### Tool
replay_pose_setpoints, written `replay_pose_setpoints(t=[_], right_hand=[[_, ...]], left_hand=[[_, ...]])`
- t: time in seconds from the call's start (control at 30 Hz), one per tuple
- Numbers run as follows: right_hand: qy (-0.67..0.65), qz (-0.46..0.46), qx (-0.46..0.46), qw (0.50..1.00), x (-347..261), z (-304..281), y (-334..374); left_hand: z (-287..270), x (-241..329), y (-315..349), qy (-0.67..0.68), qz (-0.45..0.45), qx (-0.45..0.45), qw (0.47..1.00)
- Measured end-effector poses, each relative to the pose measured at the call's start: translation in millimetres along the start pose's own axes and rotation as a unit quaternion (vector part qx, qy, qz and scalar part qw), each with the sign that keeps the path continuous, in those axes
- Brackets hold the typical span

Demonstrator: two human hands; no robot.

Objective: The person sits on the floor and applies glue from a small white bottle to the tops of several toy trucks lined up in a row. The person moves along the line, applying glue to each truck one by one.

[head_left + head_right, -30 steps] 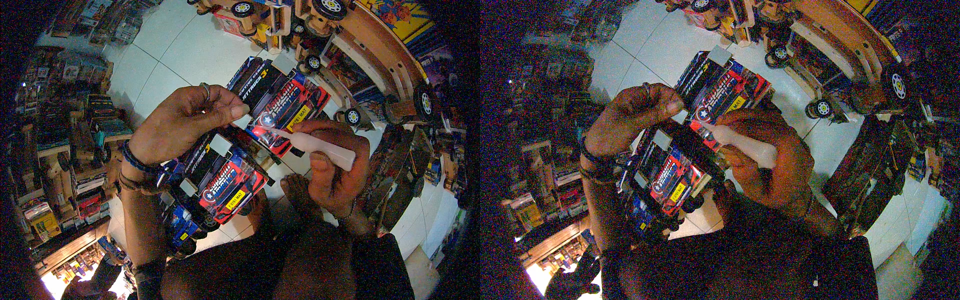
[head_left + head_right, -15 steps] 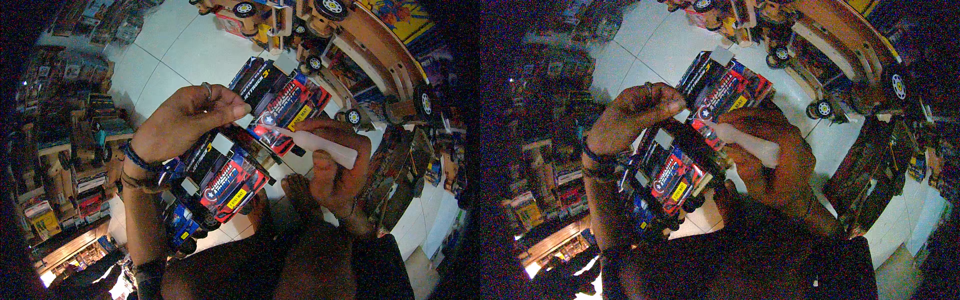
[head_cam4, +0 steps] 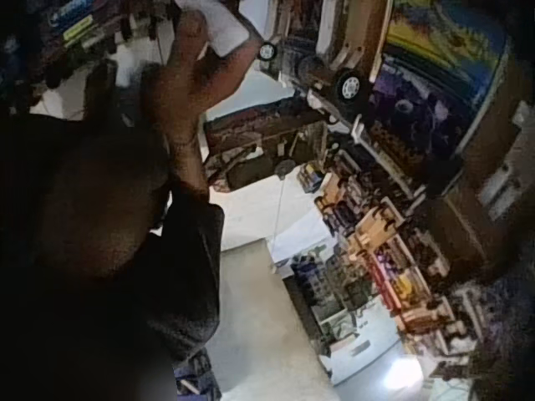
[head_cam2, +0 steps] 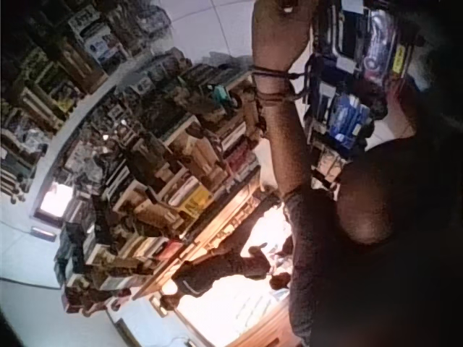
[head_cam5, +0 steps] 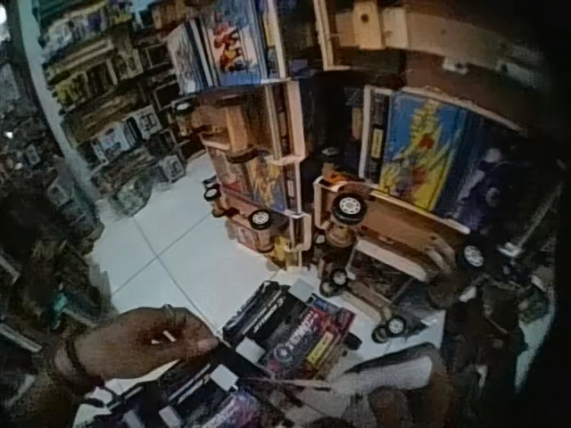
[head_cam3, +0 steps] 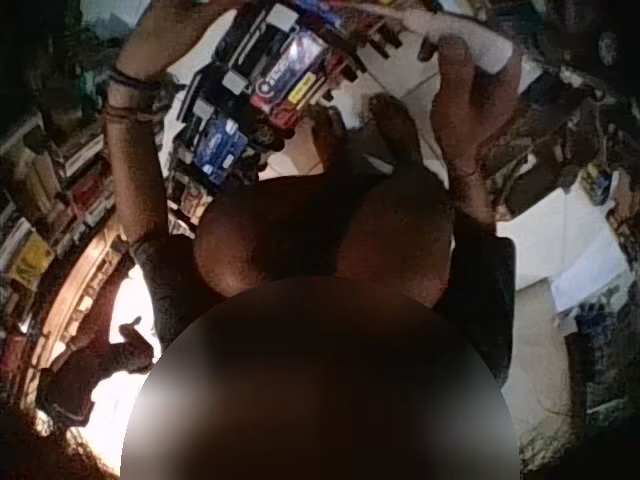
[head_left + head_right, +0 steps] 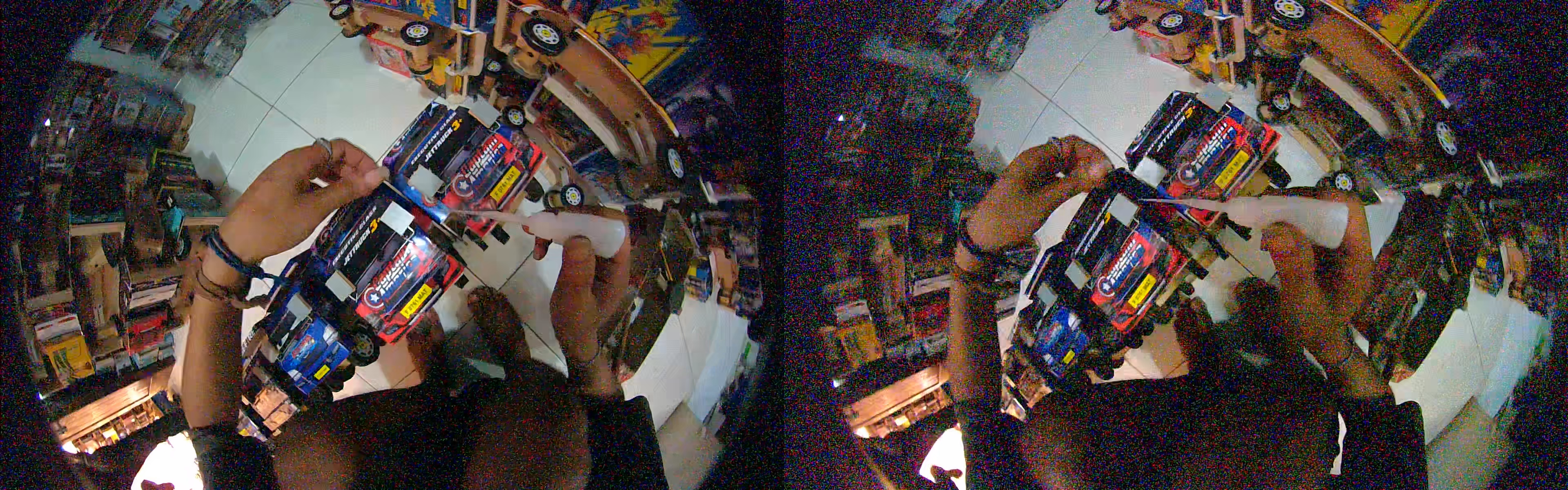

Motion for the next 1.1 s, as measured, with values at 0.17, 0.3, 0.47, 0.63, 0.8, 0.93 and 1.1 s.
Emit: replay_pose_setpoints(t=[0.17, 0.3, 0.47, 0.63, 0.8, 0.93, 1.1], right_hand=[[0.009, 0.037, -0.012, 0.999, -22, -2, 7], [-0.012, 0.069, -0.019, 0.997, -31, 4, 12], [-0.05, 0.05, -0.062, 0.996, -21, 12, 11], [-0.077, -0.014, -0.061, 0.995, 6, 19, 34], [0.074, -0.21, -0.125, 0.967, 19, 15, 47], [0.053, -0.151, -0.151, 0.976, 24, 19, 52], [0.017, -0.096, -0.184, 0.978, 30, 21, 54]], left_hand=[[3, 3, 9, 0.039, 0.003, -0.098, 0.994], [11, 11, 10, 0.037, -0.017, -0.111, 0.993], [18, 12, 6, 0.059, -0.011, -0.102, 0.993], [24, 7, 13, 0.083, -0.009, -0.054, 0.995], [27, 9, 19, 0.108, -0.056, -0.045, 0.992], [27, 11, 14, 0.098, -0.045, -0.058, 0.992], [27, 11, 20, 0.104, -0.066, -0.039, 0.992]])
Point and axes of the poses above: each hand's wrist, its own y-axis away from the middle knuckle, its own z-axis out of the palm, x = y × z, the point moved 2 cm from there along -y, towards the middle knuckle, and after that the axes turned 3 degrees about -z, right-handed, at the moved point
